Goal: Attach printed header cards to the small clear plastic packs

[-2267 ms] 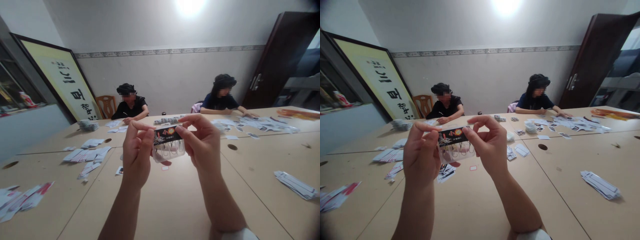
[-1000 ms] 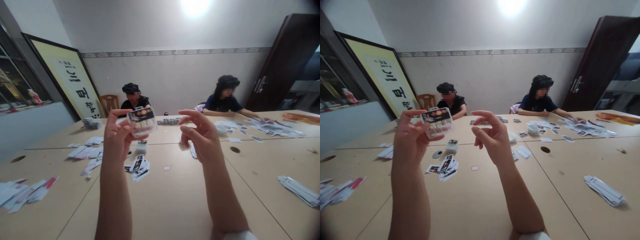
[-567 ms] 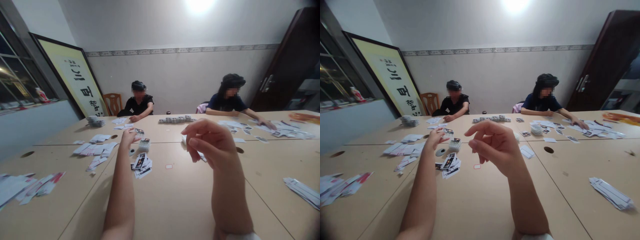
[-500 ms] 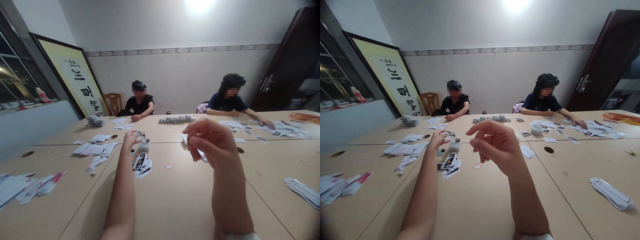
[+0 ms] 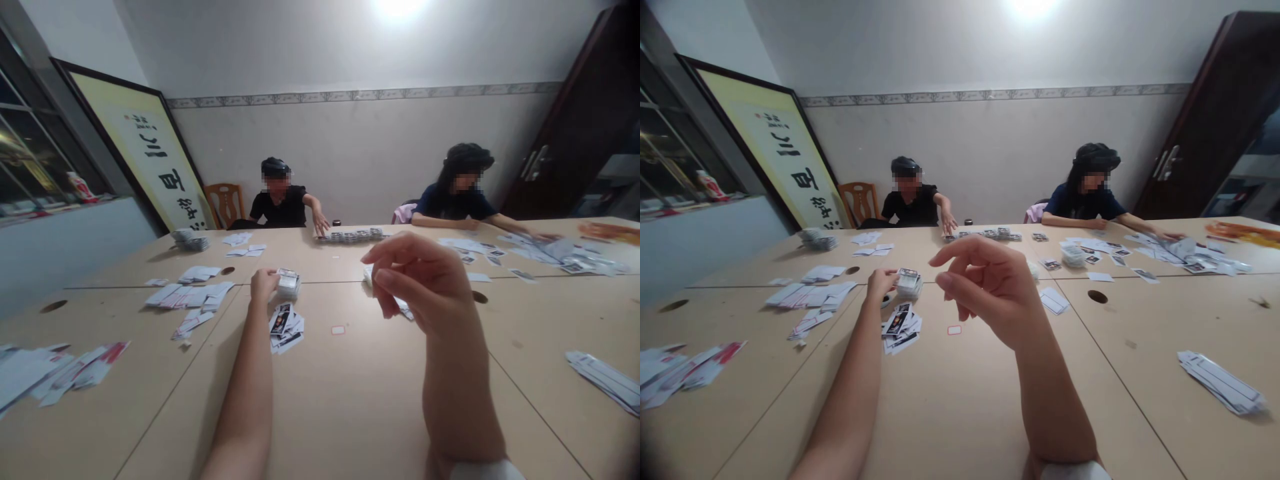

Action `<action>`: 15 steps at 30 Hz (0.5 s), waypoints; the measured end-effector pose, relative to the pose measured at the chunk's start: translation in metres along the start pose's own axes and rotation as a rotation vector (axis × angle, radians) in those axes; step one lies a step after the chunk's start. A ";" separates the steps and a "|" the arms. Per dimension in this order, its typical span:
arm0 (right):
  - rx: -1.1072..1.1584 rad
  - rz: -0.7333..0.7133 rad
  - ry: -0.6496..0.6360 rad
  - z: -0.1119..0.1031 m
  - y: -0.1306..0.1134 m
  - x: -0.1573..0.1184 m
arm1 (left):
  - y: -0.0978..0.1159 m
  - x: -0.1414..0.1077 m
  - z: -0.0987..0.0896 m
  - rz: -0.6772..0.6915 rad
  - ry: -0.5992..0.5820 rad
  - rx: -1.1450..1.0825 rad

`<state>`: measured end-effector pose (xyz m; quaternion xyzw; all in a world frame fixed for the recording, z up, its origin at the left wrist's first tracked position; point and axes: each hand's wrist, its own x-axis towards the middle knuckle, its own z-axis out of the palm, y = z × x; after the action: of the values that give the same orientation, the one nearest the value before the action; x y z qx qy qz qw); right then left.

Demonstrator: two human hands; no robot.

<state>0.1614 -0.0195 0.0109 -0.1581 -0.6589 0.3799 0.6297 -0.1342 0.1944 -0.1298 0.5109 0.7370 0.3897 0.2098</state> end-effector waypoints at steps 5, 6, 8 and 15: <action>-0.011 0.012 0.006 0.001 0.000 0.000 | 0.002 0.001 0.001 -0.042 -0.041 -0.001; -0.014 0.013 0.008 0.001 0.000 0.000 | 0.002 0.001 0.001 -0.045 -0.043 0.000; -0.017 0.010 0.009 0.001 0.000 0.000 | 0.002 0.002 0.002 -0.045 -0.042 0.000; -0.027 -0.001 -0.010 0.001 0.003 0.000 | 0.013 0.000 -0.017 0.082 0.079 -0.132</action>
<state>0.1591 -0.0177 0.0091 -0.1646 -0.6673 0.3714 0.6243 -0.1385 0.1907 -0.1097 0.5100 0.6957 0.4656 0.1977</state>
